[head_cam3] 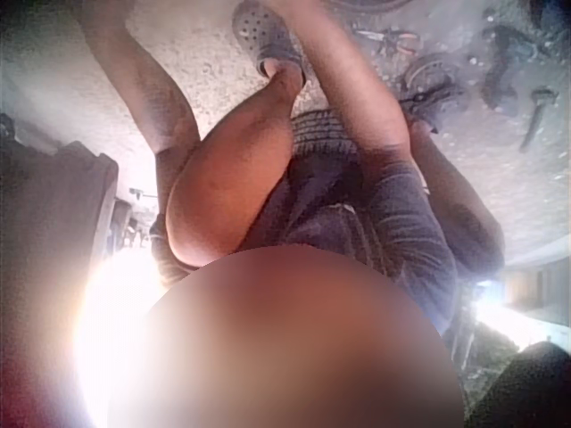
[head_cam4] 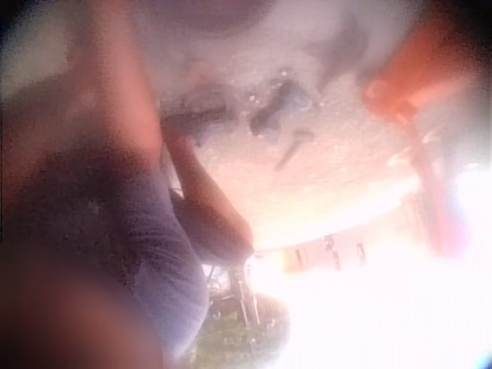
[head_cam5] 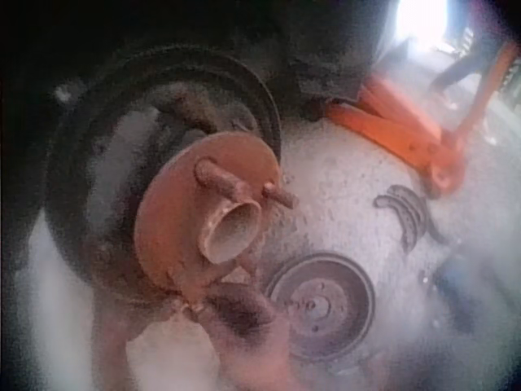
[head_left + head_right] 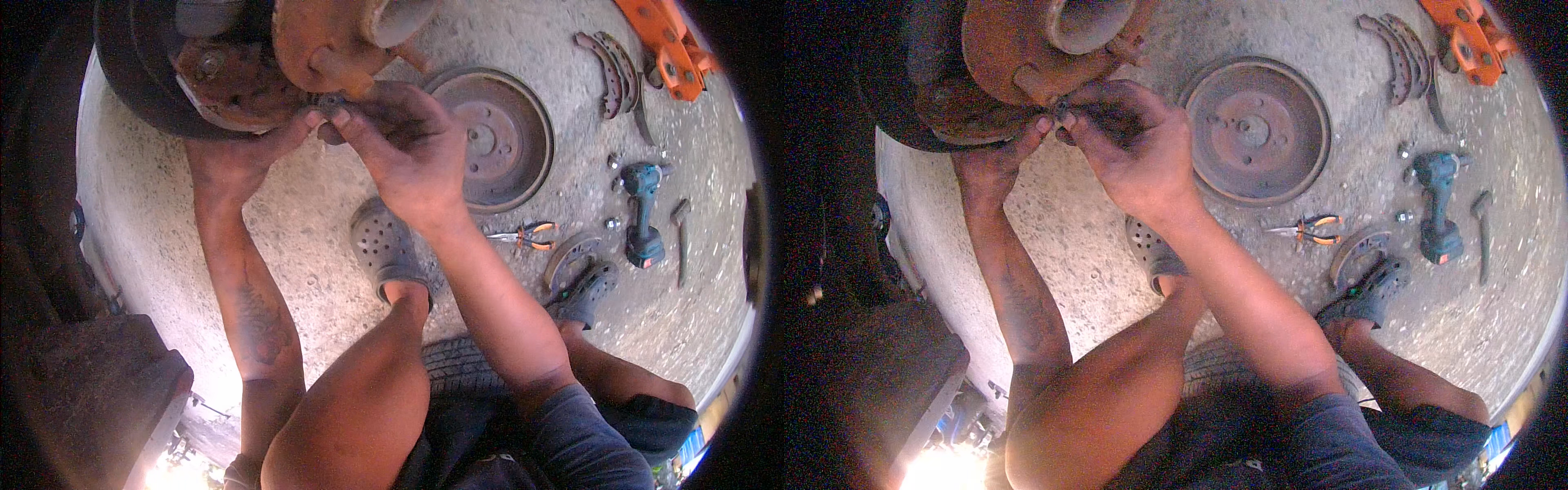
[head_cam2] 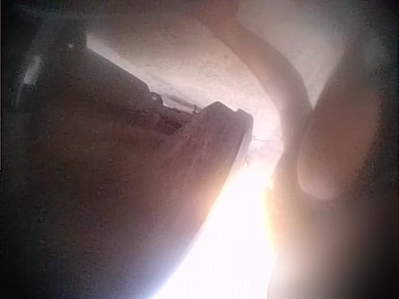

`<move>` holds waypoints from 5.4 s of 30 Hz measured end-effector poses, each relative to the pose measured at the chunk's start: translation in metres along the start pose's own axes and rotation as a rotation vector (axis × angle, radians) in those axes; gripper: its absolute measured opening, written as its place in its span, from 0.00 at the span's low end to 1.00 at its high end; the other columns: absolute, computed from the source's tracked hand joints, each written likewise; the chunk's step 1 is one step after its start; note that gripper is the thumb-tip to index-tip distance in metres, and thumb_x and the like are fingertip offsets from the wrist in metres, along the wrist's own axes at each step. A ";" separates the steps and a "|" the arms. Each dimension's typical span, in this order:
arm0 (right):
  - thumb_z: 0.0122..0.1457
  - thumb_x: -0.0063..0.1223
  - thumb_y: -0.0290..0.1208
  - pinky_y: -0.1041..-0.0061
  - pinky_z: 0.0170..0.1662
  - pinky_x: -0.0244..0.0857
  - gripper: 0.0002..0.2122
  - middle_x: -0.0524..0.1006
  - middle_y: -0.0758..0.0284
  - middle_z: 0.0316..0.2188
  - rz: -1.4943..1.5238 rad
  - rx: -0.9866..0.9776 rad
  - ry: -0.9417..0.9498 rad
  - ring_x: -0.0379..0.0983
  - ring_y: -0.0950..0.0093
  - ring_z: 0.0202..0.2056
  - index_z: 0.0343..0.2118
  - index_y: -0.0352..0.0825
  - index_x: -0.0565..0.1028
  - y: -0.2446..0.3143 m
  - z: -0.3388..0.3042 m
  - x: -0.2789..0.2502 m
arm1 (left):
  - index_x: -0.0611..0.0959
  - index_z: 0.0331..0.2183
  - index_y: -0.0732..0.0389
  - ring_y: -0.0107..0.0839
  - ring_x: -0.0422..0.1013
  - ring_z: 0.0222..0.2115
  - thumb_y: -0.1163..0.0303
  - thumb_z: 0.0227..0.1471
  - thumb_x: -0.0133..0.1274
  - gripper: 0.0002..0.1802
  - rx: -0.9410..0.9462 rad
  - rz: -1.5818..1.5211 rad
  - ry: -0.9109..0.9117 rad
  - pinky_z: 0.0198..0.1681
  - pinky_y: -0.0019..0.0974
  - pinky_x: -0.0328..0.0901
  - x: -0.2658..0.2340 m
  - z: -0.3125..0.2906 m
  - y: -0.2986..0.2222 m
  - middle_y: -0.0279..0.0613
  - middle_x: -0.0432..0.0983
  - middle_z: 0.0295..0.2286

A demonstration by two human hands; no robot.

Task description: The person removes a brake shoe from a drum brake assembly using pliers, then installs it back into the assembly. They manipulate the shoe and adjust components within the brake backing plate area.

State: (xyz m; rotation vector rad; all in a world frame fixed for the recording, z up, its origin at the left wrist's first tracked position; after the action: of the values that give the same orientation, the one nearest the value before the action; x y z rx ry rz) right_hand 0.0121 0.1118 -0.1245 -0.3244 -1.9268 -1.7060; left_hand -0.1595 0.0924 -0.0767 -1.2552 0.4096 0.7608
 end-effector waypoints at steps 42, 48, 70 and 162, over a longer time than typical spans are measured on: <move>0.53 0.55 0.26 0.75 0.34 0.69 0.12 0.80 0.57 0.28 -0.162 -0.320 -0.018 0.77 0.74 0.29 0.41 0.28 0.77 0.011 -0.007 -0.005 | 0.75 0.45 0.69 0.32 0.69 0.42 0.77 0.36 0.70 0.31 0.120 -0.017 -0.084 0.49 0.34 0.65 0.002 0.004 0.001 0.44 0.74 0.42; 0.54 0.55 0.26 0.70 0.38 0.70 0.09 0.79 0.52 0.29 -0.162 -0.076 0.147 0.79 0.64 0.33 0.36 0.27 0.77 0.024 0.003 -0.023 | 0.76 0.44 0.68 0.32 0.70 0.42 0.79 0.35 0.70 0.30 0.132 -0.142 -0.112 0.49 0.34 0.66 0.006 0.003 0.000 0.45 0.75 0.41; 0.55 0.56 0.24 0.77 0.35 0.68 0.08 0.79 0.62 0.25 -0.002 0.025 0.261 0.74 0.78 0.28 0.33 0.24 0.79 0.008 0.023 -0.022 | 0.76 0.43 0.67 0.32 0.70 0.40 0.79 0.36 0.69 0.28 0.164 -0.084 -0.105 0.46 0.34 0.67 0.008 0.006 0.001 0.42 0.75 0.39; 0.50 0.56 0.31 0.71 0.50 0.61 0.22 0.76 0.57 0.42 -0.540 0.673 0.518 0.67 0.74 0.44 0.49 0.28 0.71 0.096 -0.046 -0.078 | 0.76 0.44 0.64 0.33 0.74 0.43 0.66 0.30 0.74 0.37 -0.046 -0.135 -0.139 0.48 0.38 0.68 0.007 0.004 -0.023 0.43 0.78 0.41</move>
State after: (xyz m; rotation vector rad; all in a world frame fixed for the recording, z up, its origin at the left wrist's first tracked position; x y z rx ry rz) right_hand 0.1369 0.0965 -0.0838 0.8649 -2.1205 -1.1320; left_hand -0.1388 0.0958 -0.0645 -1.2509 0.1933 0.7399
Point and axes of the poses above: each hand's wrist, its own z-axis towards the middle knuckle, its own x-axis out of the palm, y = z × x, the point moved 2 cm from there along z, towards the middle knuckle
